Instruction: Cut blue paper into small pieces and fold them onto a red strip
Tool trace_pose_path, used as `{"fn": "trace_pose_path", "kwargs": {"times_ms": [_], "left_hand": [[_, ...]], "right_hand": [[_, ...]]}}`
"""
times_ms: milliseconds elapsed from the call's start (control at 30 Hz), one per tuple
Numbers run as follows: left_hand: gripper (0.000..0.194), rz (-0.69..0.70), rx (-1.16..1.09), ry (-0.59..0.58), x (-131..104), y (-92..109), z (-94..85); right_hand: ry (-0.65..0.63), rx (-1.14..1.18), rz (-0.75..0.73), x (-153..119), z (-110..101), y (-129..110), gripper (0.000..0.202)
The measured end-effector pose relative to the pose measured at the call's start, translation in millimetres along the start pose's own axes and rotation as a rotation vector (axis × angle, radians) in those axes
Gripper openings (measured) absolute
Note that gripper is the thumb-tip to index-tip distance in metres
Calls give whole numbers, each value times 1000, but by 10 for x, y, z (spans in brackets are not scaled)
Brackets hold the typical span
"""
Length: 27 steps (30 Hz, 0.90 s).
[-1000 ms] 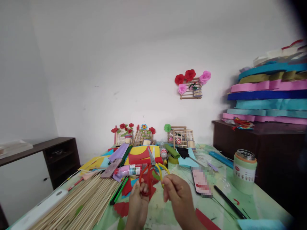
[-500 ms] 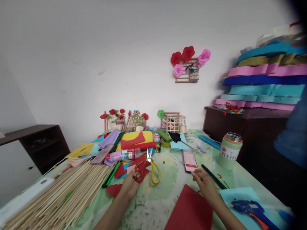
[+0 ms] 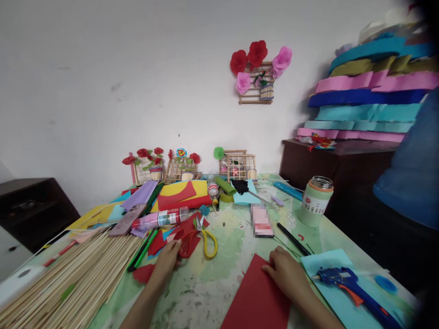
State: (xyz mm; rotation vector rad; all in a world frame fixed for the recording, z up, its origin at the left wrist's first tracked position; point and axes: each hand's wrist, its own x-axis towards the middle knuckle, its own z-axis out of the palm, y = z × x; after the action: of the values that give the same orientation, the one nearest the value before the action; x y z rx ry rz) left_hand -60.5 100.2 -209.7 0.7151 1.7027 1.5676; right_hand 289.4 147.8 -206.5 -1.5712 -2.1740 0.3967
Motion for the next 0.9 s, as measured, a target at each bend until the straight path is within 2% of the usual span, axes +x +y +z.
{"fn": "trace_pose_path", "kwargs": {"times_ms": [167, 233, 300, 367, 467, 533, 600, 667, 767, 833, 900], "left_hand": [[5, 206, 292, 34, -49, 158, -165], [3, 256, 350, 36, -112, 187, -136], [8, 266, 368, -30, -209, 169, -37], [16, 212, 297, -178, -333, 103, 108], [27, 33, 60, -384, -517, -42, 321], [30, -80, -37, -452, -606, -128, 418], [32, -127, -49, -488, -657, -178, 470], [33, -80, -16, -445, -675, -189, 483], [42, 49, 36, -253, -659, -169, 464], [50, 31, 35, -185, -636, -157, 444], [57, -50, 5, -215, -619, -148, 426]], "right_hand": [[-6, 102, 42, -14, 6, -18, 21], [10, 177, 47, -5, 16, -36, 21], [34, 268, 40, 6, 23, -63, 21], [57, 373, 29, 15, 29, -94, 21], [83, 546, 23, 15, 51, -134, 22], [93, 650, 38, 7, 76, -150, 23], [100, 740, 57, -1, 102, -160, 24], [106, 817, 76, -6, 116, -169, 24], [120, 909, 107, -7, 112, -185, 26], [123, 958, 124, -9, 104, -194, 27], [112, 1000, 134, -9, 106, -198, 28]]}}
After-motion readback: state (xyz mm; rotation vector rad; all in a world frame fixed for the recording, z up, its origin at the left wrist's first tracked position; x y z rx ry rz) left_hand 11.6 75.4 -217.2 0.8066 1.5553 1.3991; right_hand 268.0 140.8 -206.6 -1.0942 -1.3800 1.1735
